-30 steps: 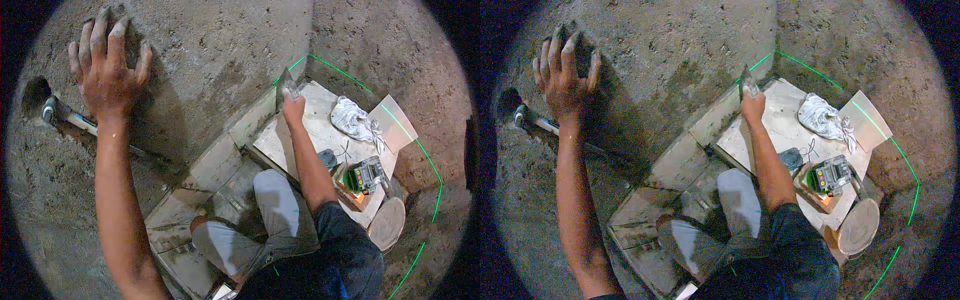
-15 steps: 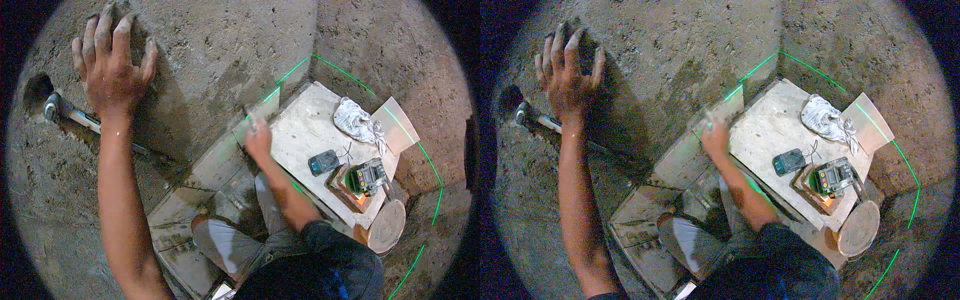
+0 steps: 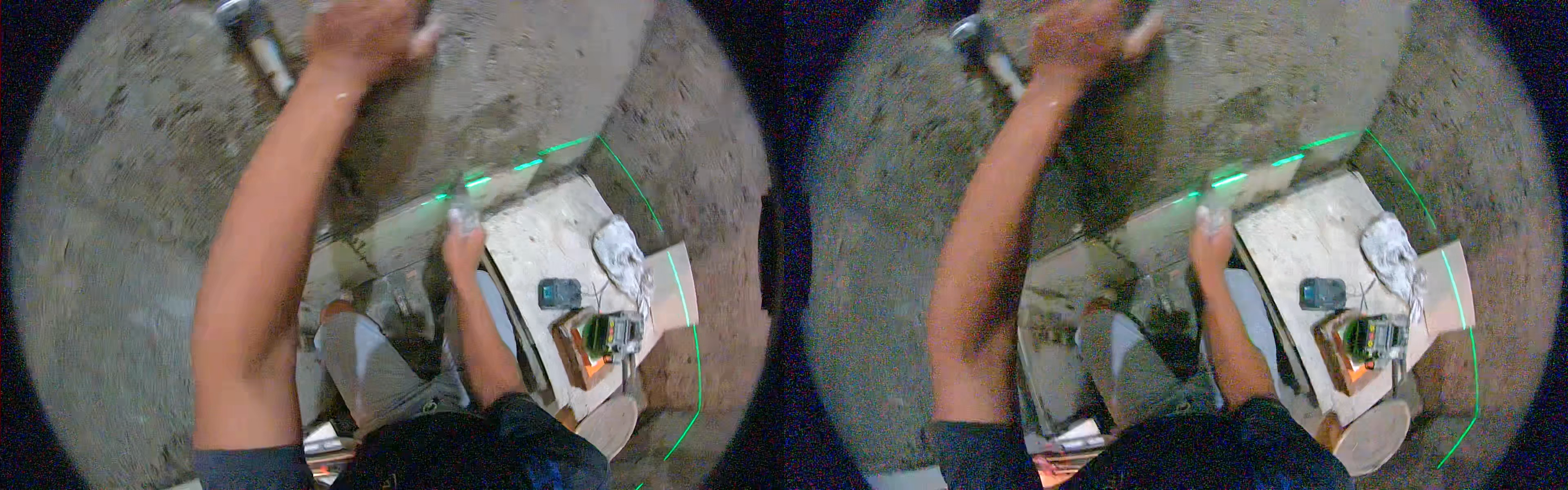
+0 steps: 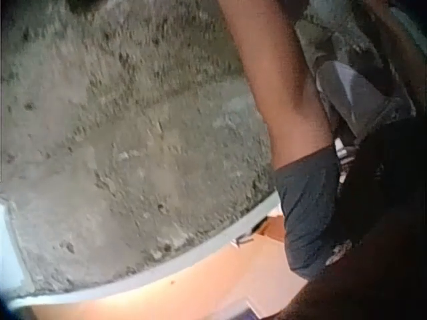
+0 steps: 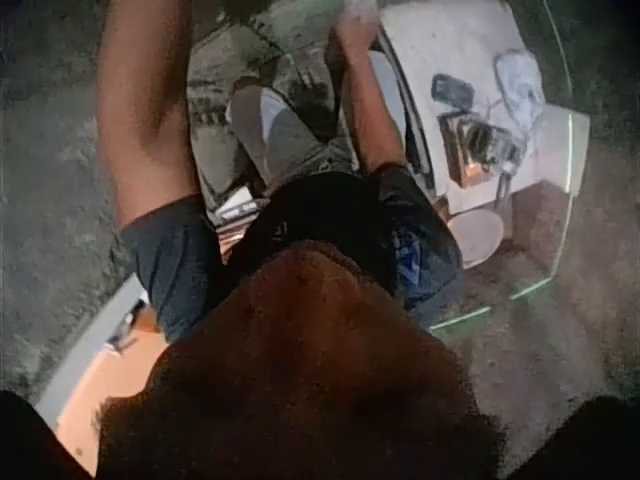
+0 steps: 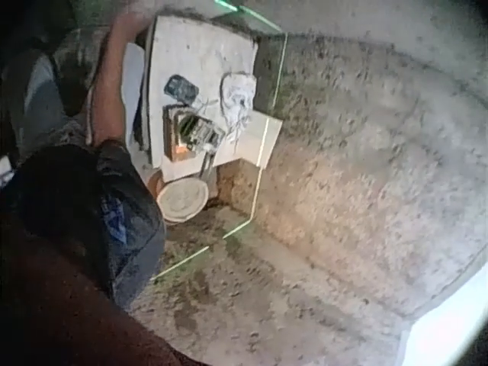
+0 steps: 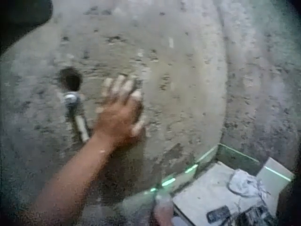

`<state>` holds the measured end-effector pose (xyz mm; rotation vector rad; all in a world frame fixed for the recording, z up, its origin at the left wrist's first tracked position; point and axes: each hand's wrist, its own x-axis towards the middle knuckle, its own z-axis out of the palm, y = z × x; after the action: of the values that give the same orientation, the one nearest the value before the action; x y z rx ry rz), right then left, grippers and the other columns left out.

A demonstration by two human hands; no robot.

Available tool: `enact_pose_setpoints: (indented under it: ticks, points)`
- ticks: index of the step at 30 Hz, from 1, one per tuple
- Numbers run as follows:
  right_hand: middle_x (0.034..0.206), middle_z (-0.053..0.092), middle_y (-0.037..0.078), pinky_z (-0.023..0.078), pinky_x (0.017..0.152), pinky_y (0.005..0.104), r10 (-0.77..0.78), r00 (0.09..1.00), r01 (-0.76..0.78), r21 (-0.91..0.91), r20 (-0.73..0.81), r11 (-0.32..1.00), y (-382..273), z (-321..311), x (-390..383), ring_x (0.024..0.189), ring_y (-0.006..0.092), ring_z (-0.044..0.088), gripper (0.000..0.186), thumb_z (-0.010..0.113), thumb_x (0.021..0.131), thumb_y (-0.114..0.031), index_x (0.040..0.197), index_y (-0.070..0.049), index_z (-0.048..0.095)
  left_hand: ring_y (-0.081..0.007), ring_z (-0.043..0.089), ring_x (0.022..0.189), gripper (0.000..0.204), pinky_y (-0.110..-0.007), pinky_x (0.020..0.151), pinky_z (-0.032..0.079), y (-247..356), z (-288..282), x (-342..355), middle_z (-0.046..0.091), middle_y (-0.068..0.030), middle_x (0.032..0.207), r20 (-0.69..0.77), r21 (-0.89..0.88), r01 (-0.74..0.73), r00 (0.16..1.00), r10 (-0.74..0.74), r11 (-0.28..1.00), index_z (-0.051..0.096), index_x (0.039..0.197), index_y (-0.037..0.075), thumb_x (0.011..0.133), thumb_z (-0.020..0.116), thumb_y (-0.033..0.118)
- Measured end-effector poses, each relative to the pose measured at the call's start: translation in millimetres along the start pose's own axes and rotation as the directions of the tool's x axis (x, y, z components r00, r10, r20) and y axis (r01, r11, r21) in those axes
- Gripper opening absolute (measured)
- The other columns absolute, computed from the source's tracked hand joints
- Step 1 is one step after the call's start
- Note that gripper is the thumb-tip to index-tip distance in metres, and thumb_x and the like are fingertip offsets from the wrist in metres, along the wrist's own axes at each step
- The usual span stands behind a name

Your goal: The person scoops mortar with a scraper and applies it along the wall and tile edges guided by a laser level.

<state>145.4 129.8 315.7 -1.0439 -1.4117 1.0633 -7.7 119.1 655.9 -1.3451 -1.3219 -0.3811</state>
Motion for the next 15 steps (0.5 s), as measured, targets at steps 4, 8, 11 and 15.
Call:
enact_pose_setpoints:
  ticks: [4,8,11,15]
  points:
    - [0.087,0.068,0.024,0.048,0.073,0.0489,-0.247,0.969,0.245,-0.172,0.009,0.954,-0.5,14.0,3.5,0.082,0.0413,0.064,0.032,0.059,0.094,-0.027,0.1,0.005,0.064,-0.0359,0.023,0.148,0.063,-0.051,0.123,0.009,-15.0,-24.0,-4.1,0.034,-0.0186,0.154,0.246,-0.07,-0.07,0.965,0.086,0.995,0.044,0.143,0.007,0.092,0.057,0.042]
    - [0.094,0.063,0.025,0.048,0.076,0.0485,-0.141,0.981,0.18,-0.363,0.131,0.914,-13.4,40.2,-32.4,0.088,0.0435,0.061,0.027,0.06,0.091,-0.021,0.102,0.004,0.063,-0.0329,0.019,0.149,0.067,-0.051,0.123,0.006,-49.4,-40.7,-9.5,0.03,-0.0145,0.158,0.422,0.033,-0.356,0.852,0.31,0.934,0.037,0.149,0.011,0.094,0.053,0.046]
    - [0.097,0.06,0.024,0.047,0.075,0.0507,-0.196,0.961,0.263,-0.433,0.194,0.862,-28.9,65.8,-78.6,0.089,0.0438,0.059,0.026,0.062,0.086,-0.016,0.105,0.002,0.063,-0.0318,0.017,0.15,0.071,-0.05,0.123,0.004,-60.3,-42.5,-15.4,0.028,-0.0125,0.16,0.252,0.078,-0.456,0.869,0.425,0.887,0.033,0.152,0.013,0.095,0.05,0.051]
    - [0.114,0.059,0.026,0.048,0.086,0.0515,-0.184,0.917,0.295,-0.293,0.355,0.91,-47.2,100.3,-130.6,0.097,0.0444,0.059,0.056,0.058,0.089,-0.012,0.144,-0.006,0.047,-0.0299,0.015,0.151,0.076,-0.048,0.123,0.001,-56.4,-40.6,-17.1,0.024,-0.0097,0.162,0.465,0.167,-0.461,0.817,0.342,0.872,0.027,0.155,0.014,0.095,0.044,0.058]
